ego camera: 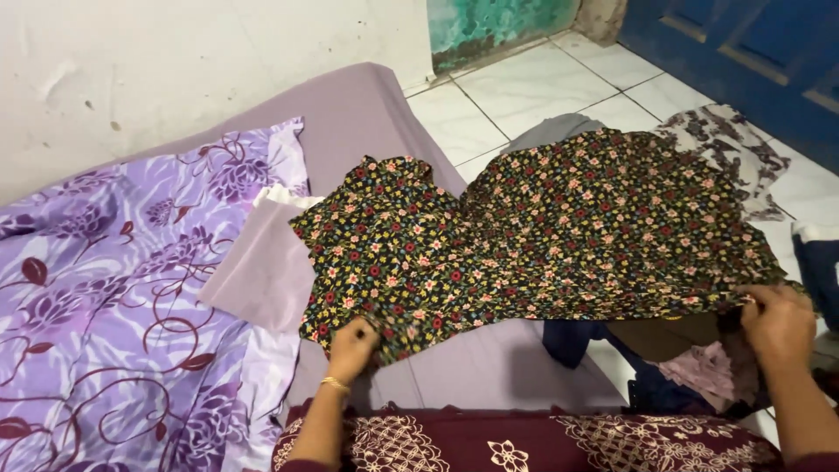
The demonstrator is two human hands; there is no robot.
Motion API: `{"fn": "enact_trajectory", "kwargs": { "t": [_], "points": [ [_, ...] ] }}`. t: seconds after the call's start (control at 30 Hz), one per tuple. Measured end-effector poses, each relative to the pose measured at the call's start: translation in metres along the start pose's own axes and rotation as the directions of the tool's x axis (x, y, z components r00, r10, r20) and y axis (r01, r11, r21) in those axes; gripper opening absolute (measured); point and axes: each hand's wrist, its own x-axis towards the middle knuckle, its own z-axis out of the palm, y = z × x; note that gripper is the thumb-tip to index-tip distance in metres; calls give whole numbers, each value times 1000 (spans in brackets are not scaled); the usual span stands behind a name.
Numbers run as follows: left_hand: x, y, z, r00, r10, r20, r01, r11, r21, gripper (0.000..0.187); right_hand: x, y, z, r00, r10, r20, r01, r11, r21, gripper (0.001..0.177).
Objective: The person is folding various items of clothing and textiles on the floor and a mattress.
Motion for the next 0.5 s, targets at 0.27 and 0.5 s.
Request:
{"fn": "enact_trajectory", "kwargs": {
  "t": [0.27,0.5],
  "points": [
    [-48,25,-48,949,-12,316,229,716,-660,11,7,11,-24,1000,-4,-7,5,986,167,34],
    [-83,-20,-57,753,19,658,187,952,-242,33,-27,128,40,901,176,396,-309,902,302,37]
  ]
}}
